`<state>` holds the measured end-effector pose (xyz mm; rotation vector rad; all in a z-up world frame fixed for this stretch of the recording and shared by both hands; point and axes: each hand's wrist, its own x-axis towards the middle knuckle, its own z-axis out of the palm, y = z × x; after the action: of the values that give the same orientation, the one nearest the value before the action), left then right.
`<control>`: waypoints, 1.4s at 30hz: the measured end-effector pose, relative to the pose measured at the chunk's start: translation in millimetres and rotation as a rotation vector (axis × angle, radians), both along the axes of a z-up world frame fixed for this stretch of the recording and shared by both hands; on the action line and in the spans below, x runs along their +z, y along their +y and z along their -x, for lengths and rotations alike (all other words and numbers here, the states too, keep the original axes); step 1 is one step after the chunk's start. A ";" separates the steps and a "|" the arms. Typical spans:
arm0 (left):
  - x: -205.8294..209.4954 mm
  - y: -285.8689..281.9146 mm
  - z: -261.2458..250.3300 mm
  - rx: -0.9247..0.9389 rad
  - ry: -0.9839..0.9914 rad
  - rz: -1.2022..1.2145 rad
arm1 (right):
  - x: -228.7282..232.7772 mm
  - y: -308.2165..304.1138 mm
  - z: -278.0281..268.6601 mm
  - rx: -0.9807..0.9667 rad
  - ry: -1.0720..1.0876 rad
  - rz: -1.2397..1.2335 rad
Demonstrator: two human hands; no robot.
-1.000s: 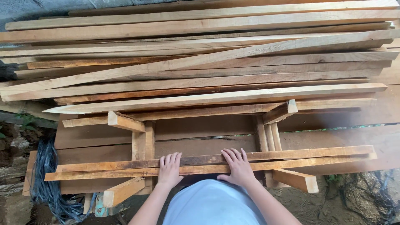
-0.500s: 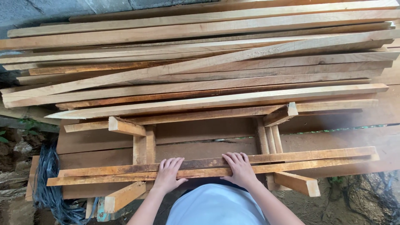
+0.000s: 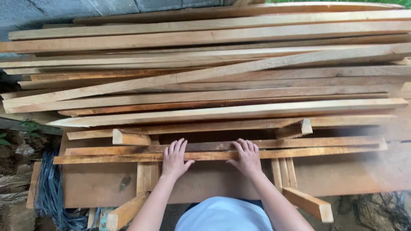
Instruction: The recorder is sorting and arranging long wooden planks on a rack in a workshop area.
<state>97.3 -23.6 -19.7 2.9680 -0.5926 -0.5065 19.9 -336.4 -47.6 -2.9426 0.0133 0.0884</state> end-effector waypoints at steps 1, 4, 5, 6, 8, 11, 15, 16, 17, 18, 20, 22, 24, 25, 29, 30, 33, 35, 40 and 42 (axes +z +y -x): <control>3.3 -2.5 -5.9 0.004 -0.006 0.000 | 3.9 -1.1 -10.2 0.004 -0.006 0.000; 6.0 -15.5 -19.5 0.034 -0.029 0.102 | 16.9 -10.0 -31.6 -0.053 -0.185 -0.156; 1.5 -21.0 -28.0 0.044 -0.082 0.086 | 20.1 -14.6 -42.1 -0.086 -0.246 -0.086; -2.4 -26.8 -40.0 0.051 -0.141 0.071 | 23.8 -19.5 -55.4 -0.121 -0.312 -0.016; -36.3 -28.6 -59.1 0.061 -0.144 0.022 | 7.3 -32.6 -70.7 -0.120 -0.296 0.062; -61.9 -33.3 -71.9 0.079 -0.207 -0.051 | -2.9 -42.7 -79.8 -0.095 -0.263 0.179; -70.5 -28.3 -77.5 0.019 -0.420 -0.047 | -2.9 -50.3 -83.6 -0.011 -0.323 0.245; -61.3 -26.8 -76.2 0.019 -0.422 -0.046 | 6.2 -49.3 -82.6 -0.011 -0.325 0.246; -51.6 -25.4 -74.9 -0.008 -0.484 0.008 | 15.8 -48.4 -81.5 0.001 -0.381 0.227; -42.1 -25.9 -75.9 -0.034 -0.549 0.066 | 25.9 -49.2 -82.4 0.012 -0.440 0.211; -11.6 -26.2 -91.9 -0.057 -0.599 0.120 | 32.8 -60.4 -96.6 0.028 -0.491 0.188; 18.8 -22.9 -99.0 -0.076 -0.650 0.169 | 49.2 -64.0 -101.1 0.046 -0.544 0.159; 51.8 -22.3 -108.9 -0.087 -0.608 0.268 | 79.5 -66.3 -106.5 0.063 -0.638 0.112; 70.1 -20.2 -113.6 -0.087 -0.618 0.268 | 97.2 -64.0 -110.4 0.064 -0.649 0.112; 127.5 -8.7 -110.9 -0.082 -0.539 0.312 | 157.5 -59.8 -102.0 0.073 -0.662 0.022; 138.9 -4.4 -107.9 -0.092 -0.510 0.329 | 170.6 -59.3 -96.7 0.075 -0.643 0.001; 171.9 3.9 -70.5 -0.084 -0.496 0.353 | 202.1 -53.6 -65.0 0.052 -0.574 -0.077; 166.3 8.9 -44.5 -0.048 -0.443 0.359 | 197.9 -51.5 -41.9 0.049 -0.540 -0.112; 178.1 11.1 25.4 0.009 -0.400 0.339 | 222.0 -29.8 11.3 0.032 -0.370 -0.207; 151.3 20.6 46.7 0.071 -0.245 0.287 | 204.4 -26.7 30.4 0.012 -0.246 -0.228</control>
<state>50.6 -3.1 131.6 2.7788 -0.5256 -0.0447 -10.4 -363.1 156.8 -2.7050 -0.0467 -0.2531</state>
